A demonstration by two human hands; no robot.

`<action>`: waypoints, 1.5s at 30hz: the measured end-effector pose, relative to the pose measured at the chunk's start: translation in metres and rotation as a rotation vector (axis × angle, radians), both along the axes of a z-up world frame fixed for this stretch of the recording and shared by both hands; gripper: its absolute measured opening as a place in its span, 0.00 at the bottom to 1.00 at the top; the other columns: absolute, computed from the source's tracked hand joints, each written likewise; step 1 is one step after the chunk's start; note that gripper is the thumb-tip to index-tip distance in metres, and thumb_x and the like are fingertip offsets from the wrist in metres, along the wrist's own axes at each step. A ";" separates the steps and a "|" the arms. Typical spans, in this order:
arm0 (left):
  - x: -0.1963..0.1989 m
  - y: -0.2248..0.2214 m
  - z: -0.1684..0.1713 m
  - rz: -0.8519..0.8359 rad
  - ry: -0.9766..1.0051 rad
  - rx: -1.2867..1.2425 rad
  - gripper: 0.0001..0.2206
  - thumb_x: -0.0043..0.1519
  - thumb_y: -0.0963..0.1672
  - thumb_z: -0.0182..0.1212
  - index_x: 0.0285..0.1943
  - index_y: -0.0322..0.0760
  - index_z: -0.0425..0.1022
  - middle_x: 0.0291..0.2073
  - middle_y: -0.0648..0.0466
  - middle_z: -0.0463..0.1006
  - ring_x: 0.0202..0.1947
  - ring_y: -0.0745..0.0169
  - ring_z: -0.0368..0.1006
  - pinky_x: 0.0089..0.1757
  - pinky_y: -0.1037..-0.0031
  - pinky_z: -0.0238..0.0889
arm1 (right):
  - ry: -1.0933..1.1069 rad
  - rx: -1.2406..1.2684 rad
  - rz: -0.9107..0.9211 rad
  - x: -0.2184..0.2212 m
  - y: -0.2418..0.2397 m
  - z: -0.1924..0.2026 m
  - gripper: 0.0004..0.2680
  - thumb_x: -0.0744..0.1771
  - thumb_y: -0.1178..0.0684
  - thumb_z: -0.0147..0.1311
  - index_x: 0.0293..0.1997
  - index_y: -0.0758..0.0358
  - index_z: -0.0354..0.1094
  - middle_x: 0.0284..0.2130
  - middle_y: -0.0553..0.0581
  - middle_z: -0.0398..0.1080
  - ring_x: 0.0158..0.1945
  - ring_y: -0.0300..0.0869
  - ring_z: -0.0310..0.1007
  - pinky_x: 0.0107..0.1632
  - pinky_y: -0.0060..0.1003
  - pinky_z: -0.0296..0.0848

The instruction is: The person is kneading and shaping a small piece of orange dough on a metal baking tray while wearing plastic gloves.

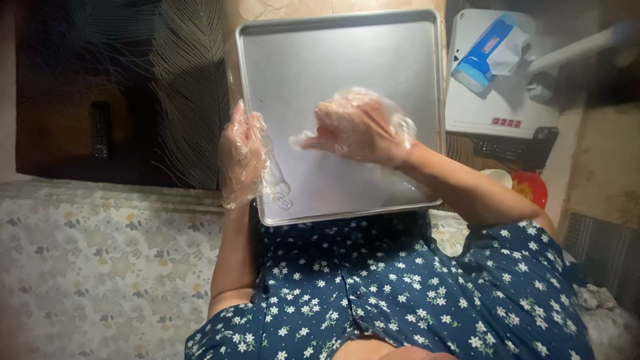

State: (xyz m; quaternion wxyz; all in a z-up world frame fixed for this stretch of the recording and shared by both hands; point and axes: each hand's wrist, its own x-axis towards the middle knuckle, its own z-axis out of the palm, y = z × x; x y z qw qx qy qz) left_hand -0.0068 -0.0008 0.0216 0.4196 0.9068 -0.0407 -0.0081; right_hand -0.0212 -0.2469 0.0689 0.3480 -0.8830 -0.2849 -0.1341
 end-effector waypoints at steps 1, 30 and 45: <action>0.002 0.003 -0.008 0.001 0.003 0.001 0.18 0.71 0.44 0.51 0.64 0.23 0.69 0.31 0.26 0.76 0.37 0.23 0.76 0.32 0.45 0.67 | 0.003 0.001 0.001 -0.003 -0.002 0.011 0.18 0.66 0.37 0.65 0.26 0.57 0.59 0.16 0.54 0.59 0.20 0.50 0.65 0.25 0.44 0.64; 0.003 0.003 -0.006 -0.017 0.036 -0.108 0.18 0.72 0.44 0.48 0.66 0.23 0.66 0.35 0.23 0.76 0.40 0.20 0.74 0.37 0.43 0.65 | 0.318 -0.421 0.096 -0.007 0.019 -0.097 0.20 0.67 0.31 0.55 0.53 0.55 0.63 0.31 0.56 0.73 0.33 0.44 0.76 0.29 0.35 0.77; -0.004 0.000 0.004 -0.025 0.029 -0.045 0.18 0.72 0.45 0.49 0.65 0.25 0.69 0.34 0.32 0.78 0.38 0.33 0.79 0.38 0.52 0.72 | -0.184 -0.170 -0.085 -0.035 -0.009 -0.016 0.18 0.65 0.28 0.57 0.48 0.47 0.74 0.32 0.50 0.70 0.37 0.45 0.74 0.36 0.40 0.74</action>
